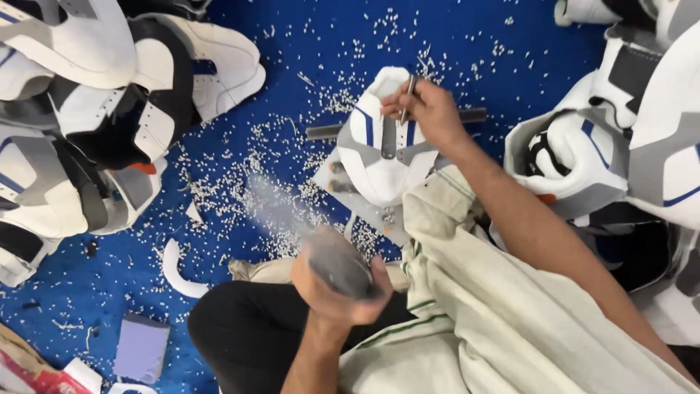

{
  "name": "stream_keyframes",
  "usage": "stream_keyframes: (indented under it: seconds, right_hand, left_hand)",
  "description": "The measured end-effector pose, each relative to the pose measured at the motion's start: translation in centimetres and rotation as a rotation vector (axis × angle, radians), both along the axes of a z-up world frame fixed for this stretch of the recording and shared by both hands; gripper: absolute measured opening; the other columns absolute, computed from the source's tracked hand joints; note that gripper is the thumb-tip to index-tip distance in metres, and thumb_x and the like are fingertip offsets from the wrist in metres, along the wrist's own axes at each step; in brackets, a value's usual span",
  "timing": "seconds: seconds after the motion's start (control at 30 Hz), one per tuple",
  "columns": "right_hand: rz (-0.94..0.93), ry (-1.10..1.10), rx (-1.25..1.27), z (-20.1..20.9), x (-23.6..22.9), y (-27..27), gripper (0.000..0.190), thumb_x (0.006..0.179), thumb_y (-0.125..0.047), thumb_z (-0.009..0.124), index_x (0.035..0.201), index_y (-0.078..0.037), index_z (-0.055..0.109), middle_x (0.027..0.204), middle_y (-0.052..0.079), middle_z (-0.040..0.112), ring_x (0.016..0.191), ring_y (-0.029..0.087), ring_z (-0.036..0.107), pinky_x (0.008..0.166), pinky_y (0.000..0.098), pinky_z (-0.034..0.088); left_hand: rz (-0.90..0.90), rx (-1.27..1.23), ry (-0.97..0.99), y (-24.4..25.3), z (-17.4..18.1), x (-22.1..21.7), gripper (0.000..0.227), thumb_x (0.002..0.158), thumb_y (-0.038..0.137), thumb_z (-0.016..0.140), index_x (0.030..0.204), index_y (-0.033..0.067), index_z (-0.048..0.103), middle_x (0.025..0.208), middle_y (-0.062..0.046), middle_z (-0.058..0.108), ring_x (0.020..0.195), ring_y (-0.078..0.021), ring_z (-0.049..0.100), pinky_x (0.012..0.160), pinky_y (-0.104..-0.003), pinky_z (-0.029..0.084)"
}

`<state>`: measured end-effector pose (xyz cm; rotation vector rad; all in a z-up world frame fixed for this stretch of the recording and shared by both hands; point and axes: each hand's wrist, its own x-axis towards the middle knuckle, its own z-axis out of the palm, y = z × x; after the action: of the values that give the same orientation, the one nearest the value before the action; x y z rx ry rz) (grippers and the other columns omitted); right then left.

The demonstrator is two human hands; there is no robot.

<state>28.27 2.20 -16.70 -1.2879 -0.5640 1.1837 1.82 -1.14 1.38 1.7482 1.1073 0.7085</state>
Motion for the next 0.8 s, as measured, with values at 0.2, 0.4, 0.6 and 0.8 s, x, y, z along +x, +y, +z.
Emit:
stream_keyframes:
  seconds: [0.2,0.4,0.6,0.8]
  right_hand:
    - [0.133,-0.740,0.234,3.0,-1.9,-1.3,0.021,0.097,0.007,0.049,0.111,0.007,0.064,0.114,0.021,0.075,0.108,0.028,0.074,0.090,0.0365,0.059]
    - [-0.121,-0.024,0.036,-0.4,0.9,0.4,0.023,0.109,-0.016,0.052,0.096,-0.002,0.064,0.109,0.017,0.075,0.099,0.026,0.074,0.088,0.0353,0.063]
    - [-0.089,-0.187,0.028,-0.1,-0.3,0.4,0.022,0.109,-0.017,0.053,0.098,0.000,0.062,0.107,0.015,0.076,0.098,0.023,0.077,0.084,0.0325,0.064]
    - [-0.007,-0.899,0.266,2.3,-1.1,0.0,0.017,0.101,-0.001,0.055,0.109,0.006,0.068,0.113,0.020,0.075,0.094,0.027,0.075,0.081,0.0358,0.062]
  left_hand:
    - [-0.028,0.046,-0.013,0.5,-9.0,-0.3,0.032,0.069,0.010,0.083,0.080,0.0041,0.053,0.064,-0.008,0.055,0.051,-0.0220,0.056,0.054,-0.034,0.049]
    - [-0.049,-0.104,0.273,0.0,-2.6,-0.6,0.040,0.063,0.017,0.083,0.093,0.0023,0.060,0.074,-0.011,0.069,0.066,-0.0210,0.071,0.064,-0.035,0.057]
    - [0.015,0.130,-0.034,0.6,5.1,0.9,0.039,0.066,0.014,0.080,0.091,0.0036,0.052,0.070,-0.007,0.058,0.056,-0.0201,0.056,0.058,-0.030,0.049]
    - [-0.144,-0.025,0.155,1.7,-7.9,0.7,0.044,0.063,0.016,0.078,0.096,0.0029,0.051,0.079,-0.013,0.061,0.070,-0.0276,0.062,0.064,-0.034,0.051]
